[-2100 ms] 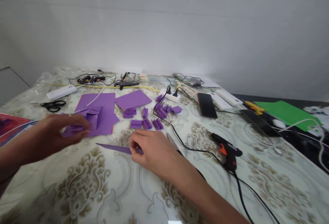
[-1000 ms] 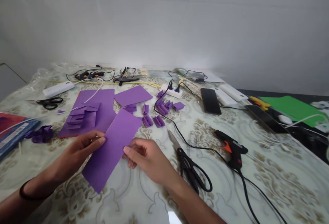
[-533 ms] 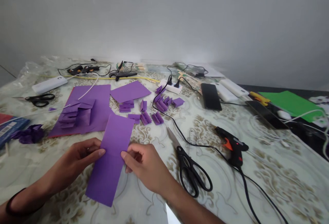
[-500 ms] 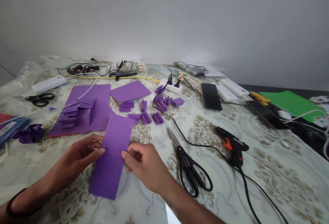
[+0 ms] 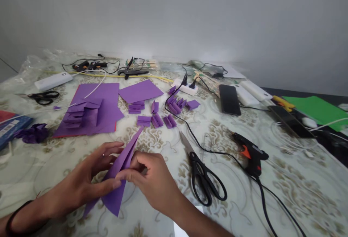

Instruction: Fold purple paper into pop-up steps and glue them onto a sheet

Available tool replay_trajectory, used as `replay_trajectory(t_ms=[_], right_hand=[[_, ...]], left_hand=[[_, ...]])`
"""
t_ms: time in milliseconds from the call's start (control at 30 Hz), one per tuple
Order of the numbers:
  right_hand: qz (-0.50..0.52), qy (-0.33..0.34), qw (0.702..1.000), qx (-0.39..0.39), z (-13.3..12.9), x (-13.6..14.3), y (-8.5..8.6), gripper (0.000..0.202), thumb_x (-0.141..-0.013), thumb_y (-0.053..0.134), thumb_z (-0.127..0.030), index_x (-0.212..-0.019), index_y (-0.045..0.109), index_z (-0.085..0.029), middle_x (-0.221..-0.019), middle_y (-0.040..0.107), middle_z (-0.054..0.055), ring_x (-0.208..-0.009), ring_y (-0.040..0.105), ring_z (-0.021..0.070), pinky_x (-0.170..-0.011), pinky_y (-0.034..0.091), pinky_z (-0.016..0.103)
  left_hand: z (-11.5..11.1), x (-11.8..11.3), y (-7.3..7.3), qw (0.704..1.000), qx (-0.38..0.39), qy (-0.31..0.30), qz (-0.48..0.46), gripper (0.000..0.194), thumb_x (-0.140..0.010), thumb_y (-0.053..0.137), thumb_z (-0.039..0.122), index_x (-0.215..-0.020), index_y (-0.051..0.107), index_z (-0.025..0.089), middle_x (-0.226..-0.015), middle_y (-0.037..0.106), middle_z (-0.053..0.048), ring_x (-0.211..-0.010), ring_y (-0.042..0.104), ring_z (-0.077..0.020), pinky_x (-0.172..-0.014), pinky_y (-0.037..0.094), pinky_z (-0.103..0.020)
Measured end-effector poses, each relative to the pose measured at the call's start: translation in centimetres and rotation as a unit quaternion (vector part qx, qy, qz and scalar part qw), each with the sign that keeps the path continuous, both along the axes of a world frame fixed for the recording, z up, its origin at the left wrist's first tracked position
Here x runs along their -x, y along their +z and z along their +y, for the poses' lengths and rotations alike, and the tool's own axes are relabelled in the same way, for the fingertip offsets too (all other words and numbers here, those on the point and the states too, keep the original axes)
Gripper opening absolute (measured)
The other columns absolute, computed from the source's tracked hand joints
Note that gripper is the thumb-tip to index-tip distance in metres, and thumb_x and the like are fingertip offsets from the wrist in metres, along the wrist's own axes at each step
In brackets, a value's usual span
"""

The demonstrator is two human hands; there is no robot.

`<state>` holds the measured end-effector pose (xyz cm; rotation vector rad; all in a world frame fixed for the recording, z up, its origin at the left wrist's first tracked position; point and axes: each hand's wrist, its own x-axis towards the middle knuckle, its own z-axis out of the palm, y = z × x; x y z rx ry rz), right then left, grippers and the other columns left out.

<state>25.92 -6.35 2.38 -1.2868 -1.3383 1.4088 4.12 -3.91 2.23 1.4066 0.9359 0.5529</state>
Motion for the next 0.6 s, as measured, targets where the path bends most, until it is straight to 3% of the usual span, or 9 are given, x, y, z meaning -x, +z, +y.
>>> replay_trajectory(t_ms=[67, 167, 233, 333, 500, 600], right_hand=[[0.001, 0.001, 1.000, 0.003, 0.0, -0.1, 0.1, 0.052, -0.084, 0.085, -0.059, -0.061, 0.056, -0.021, -0.061, 0.056, -0.004, -0.060, 0.048, 0.0132, -0.057, 0.042, 0.026], [-0.049, -0.007, 0.999, 0.002, 0.0, -0.8, 0.1, 0.040, -0.090, 0.078, -0.053, -0.070, 0.062, -0.021, -0.065, 0.061, -0.002, -0.063, 0.056, 0.0153, -0.057, 0.045, 0.027], [-0.055, -0.005, 0.998, 0.006, 0.0, -1.4, -0.1, 0.032, -0.095, 0.074, -0.050, -0.081, 0.067, -0.021, -0.070, 0.066, 0.000, -0.066, 0.063, 0.0175, -0.061, 0.050, 0.029], [-0.007, -0.003, 1.000, 0.023, 0.2, -2.2, -0.6, 0.025, -0.100, 0.070, -0.047, -0.098, 0.070, -0.022, -0.080, 0.072, 0.001, -0.074, 0.070, 0.0197, -0.067, 0.057, 0.031], [0.057, -0.014, 0.997, 0.054, 0.5, -2.6, -0.8, 0.029, -0.101, 0.072, -0.044, -0.123, 0.068, -0.025, -0.093, 0.078, 0.002, -0.081, 0.075, 0.0192, -0.072, 0.060, 0.031], [0.084, -0.022, 0.994, 0.068, 0.5, -2.5, -0.7, 0.032, -0.096, 0.080, -0.043, -0.119, 0.071, -0.024, -0.100, 0.081, 0.004, -0.088, 0.077, 0.0193, -0.077, 0.061, 0.030]], left_hand=[[0.4, 0.2, 0.2, 1.000, 0.009, 0.007, -0.011, 0.057, -0.096, 0.077, 0.045, -0.149, 0.057, 0.035, -0.151, 0.067, -0.009, -0.134, 0.068, -0.0319, -0.110, 0.060, -0.048], [1.2, 0.8, 0.7, 0.998, 0.007, 0.066, -0.006, 0.053, -0.091, 0.079, 0.046, -0.141, 0.067, 0.033, -0.144, 0.073, -0.007, -0.132, 0.069, -0.0350, -0.102, 0.064, -0.043], [1.8, 1.1, 0.8, 0.995, 0.045, 0.094, -0.007, 0.056, -0.089, 0.081, 0.050, -0.140, 0.068, 0.031, -0.134, 0.078, -0.008, -0.119, 0.075, -0.0360, -0.089, 0.068, -0.041], [2.4, 1.3, 0.7, 0.988, 0.120, 0.086, -0.035, 0.062, -0.094, 0.079, 0.054, -0.147, 0.062, 0.028, -0.124, 0.081, -0.009, -0.092, 0.081, -0.0299, -0.073, 0.068, -0.037], [2.7, 1.2, 0.4, 0.986, 0.104, 0.091, -0.092, 0.057, -0.095, 0.083, 0.047, -0.144, 0.063, 0.025, -0.117, 0.082, -0.009, -0.080, 0.079, -0.0218, -0.069, 0.067, -0.030], [2.4, 1.2, 0.5, 0.984, 0.098, 0.088, -0.119, 0.047, -0.096, 0.083, 0.043, -0.137, 0.070, 0.024, -0.112, 0.082, -0.008, -0.083, 0.078, -0.0216, -0.072, 0.066, -0.028]])
